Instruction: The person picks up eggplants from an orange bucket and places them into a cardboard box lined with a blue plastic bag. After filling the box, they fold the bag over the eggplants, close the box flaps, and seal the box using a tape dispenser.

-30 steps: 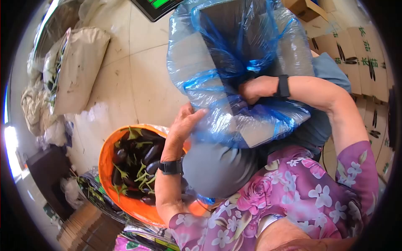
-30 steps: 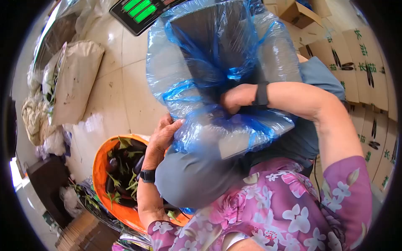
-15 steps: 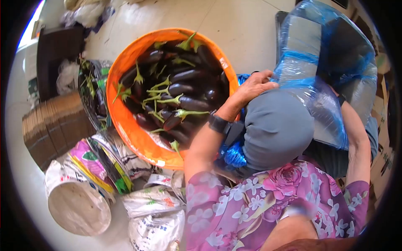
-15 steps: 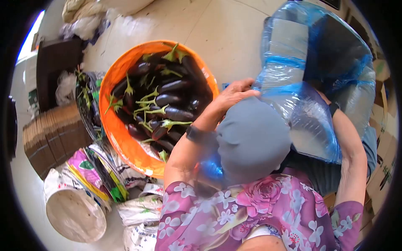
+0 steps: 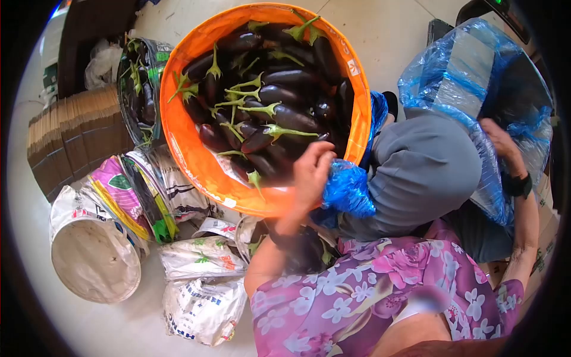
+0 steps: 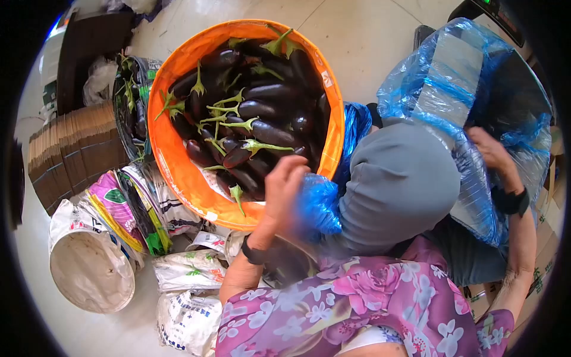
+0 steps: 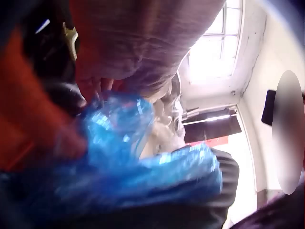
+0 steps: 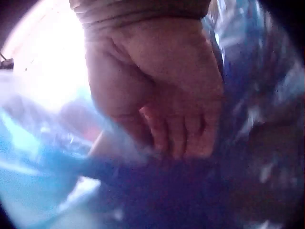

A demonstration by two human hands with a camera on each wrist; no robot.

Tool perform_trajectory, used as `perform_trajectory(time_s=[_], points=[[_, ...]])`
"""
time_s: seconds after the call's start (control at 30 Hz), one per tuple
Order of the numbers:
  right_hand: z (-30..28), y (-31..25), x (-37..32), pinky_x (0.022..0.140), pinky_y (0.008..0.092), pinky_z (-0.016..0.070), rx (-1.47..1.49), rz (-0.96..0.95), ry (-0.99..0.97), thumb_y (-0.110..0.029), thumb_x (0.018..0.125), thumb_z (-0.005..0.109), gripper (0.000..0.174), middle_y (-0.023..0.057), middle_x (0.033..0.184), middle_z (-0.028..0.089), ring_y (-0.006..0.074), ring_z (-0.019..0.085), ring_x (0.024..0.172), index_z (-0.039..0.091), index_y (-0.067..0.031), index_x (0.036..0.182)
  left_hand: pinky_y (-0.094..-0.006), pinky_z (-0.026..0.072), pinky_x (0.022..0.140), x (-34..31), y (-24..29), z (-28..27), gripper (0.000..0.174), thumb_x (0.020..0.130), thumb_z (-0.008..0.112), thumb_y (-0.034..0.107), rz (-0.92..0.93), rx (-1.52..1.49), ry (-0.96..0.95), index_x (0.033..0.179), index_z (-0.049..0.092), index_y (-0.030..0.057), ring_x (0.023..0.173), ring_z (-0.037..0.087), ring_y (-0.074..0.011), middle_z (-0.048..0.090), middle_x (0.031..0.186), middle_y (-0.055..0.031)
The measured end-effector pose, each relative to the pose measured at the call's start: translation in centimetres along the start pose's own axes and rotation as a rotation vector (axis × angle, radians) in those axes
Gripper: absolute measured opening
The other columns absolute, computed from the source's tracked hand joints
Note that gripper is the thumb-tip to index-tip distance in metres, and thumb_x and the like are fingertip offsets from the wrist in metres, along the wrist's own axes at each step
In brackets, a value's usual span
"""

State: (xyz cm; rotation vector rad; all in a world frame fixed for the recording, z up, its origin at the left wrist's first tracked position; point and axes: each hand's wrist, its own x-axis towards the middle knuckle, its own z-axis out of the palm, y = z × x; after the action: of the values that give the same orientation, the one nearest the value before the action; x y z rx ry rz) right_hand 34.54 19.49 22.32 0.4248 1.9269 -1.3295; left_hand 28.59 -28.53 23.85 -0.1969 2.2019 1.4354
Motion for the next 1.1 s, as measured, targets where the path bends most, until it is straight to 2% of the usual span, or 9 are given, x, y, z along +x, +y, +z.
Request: perform_trajectory(time_s=[0.03, 0.2, 0.3, 0.57, 0.63, 0.8, 0.97, 1.03, 1.1], points=[[1.2, 1.7, -0.3, 0.091, 0.0360, 0.0470, 0.593, 0.032, 0.186, -0.021, 0.087, 0.059, 0.041, 0.0241, 0.113, 0.063, 0.0372, 0.060, 0.101, 0.059, 0.0043, 0.120, -0.0326, 0.0519, 0.079, -0.5, -1.6, 0.8, 0.017, 0.088, 0.059, 0.004, 0.119, 0.157, -0.022, 0.102, 0.066, -0.0015, 0.084, 0.068, -0.0229, 0.069, 0.092, -0.0148], [3.1, 1.5, 1.3, 0.095, 0.0371, 0.0444, 0.316, -0.015, 0.142, -0.020, 0.088, 0.059, 0.043, 0.0247, 0.118, 0.060, 0.0377, 0.057, 0.107, 0.056, 0.0048, 0.123, -0.0349, 0.0514, 0.078, -0.5, -0.6, -0.9, 0.014, 0.086, 0.061, 0.002, 0.352, 0.347, 0.218, 0.099, 0.066, 0.0005, 0.086, 0.065, -0.0274, 0.065, 0.098, -0.0147], [4.1, 0.5, 3.0, 0.098, 0.0380, 0.0425, 0.123, -0.068, 0.116, -0.020, 0.088, 0.058, 0.045, 0.0251, 0.122, 0.058, 0.0381, 0.054, 0.111, 0.055, 0.0052, 0.126, -0.0416, 0.0435, 0.096, 1.9, -2.4, -6.5, 0.045, 0.079, 0.068, 0.005, 0.500, 0.770, 0.348, 0.123, 0.056, 0.0025, 0.111, 0.054, -0.0348, 0.057, 0.121, -0.0168], [0.7, 7.1, 6.4, 0.093, 0.0453, 0.0446, -0.619, -0.416, 0.184, -0.027, 0.091, 0.057, 0.040, 0.0301, 0.115, 0.060, 0.0425, 0.056, 0.104, 0.060, 0.0066, 0.114, -0.0470, 0.0426, 0.096, 7.3, -6.5, -12.0, 0.062, 0.071, 0.080, 0.018, 0.159, 1.228, 0.149, 0.127, 0.054, 0.0105, 0.113, 0.057, -0.0330, 0.062, 0.121, -0.0095], [0.8, 3.2, 5.2, 0.078, 0.0444, 0.0487, -0.705, -0.173, 0.018, -0.030, 0.090, 0.058, 0.040, 0.0307, 0.096, 0.064, 0.0421, 0.061, 0.086, 0.064, 0.0084, 0.097, -0.0432, 0.0495, 0.087, 7.2, -3.8, -12.5, 0.055, 0.074, 0.078, 0.022, 0.089, 0.876, 0.217, 0.123, 0.058, 0.0068, 0.101, 0.064, -0.0347, 0.067, 0.109, -0.0130], [1.8, 2.4, 5.6, 0.072, 0.0443, 0.0491, -0.425, -0.220, 0.110, -0.035, 0.088, 0.060, 0.044, 0.0296, 0.090, 0.065, 0.0419, 0.063, 0.080, 0.065, 0.0091, 0.091, -0.0270, 0.0541, 0.070, 9.5, -0.2, -11.7, 0.045, 0.089, 0.068, 0.036, -0.141, -0.442, 0.001, 0.121, 0.057, 0.0048, 0.086, 0.065, -0.0132, 0.065, 0.102, -0.0040], [2.5, 1.6, 5.5, 0.078, 0.0447, 0.0498, -0.392, -0.269, 0.123, -0.034, 0.089, 0.060, 0.043, 0.0291, 0.098, 0.066, 0.0417, 0.065, 0.087, 0.066, 0.0082, 0.097, -0.0288, 0.0535, 0.063, 15.5, 0.5, -7.4, 0.049, 0.086, 0.071, 0.044, -0.142, -0.165, 0.108, 0.116, 0.058, 0.0079, 0.080, 0.063, -0.0119, 0.063, 0.098, -0.0015], [3.9, -0.7, 4.6, 0.081, 0.0439, 0.0500, -0.380, -0.432, 0.328, -0.030, 0.090, 0.060, 0.039, 0.0281, 0.101, 0.067, 0.0415, 0.065, 0.090, 0.066, 0.0073, 0.101, -0.0362, 0.0555, 0.068, 18.2, 0.8, -6.8, 0.056, 0.083, 0.073, 0.044, -0.169, -0.219, 0.148, 0.119, 0.058, 0.0042, 0.095, 0.061, -0.0185, 0.062, 0.107, -0.0071], [2.2, 1.6, 5.3, 0.092, 0.0417, 0.0450, -0.381, -0.234, 0.175, -0.033, 0.089, 0.062, 0.048, 0.0261, 0.115, 0.063, 0.0385, 0.059, 0.104, 0.058, 0.0066, 0.116, -0.0386, 0.0557, 0.072, 20.6, 0.4, -6.8, 0.058, 0.083, 0.073, 0.046, -0.187, -0.316, 0.138, 0.120, 0.057, 0.0042, 0.093, 0.061, -0.0200, 0.061, 0.109, -0.0075]])
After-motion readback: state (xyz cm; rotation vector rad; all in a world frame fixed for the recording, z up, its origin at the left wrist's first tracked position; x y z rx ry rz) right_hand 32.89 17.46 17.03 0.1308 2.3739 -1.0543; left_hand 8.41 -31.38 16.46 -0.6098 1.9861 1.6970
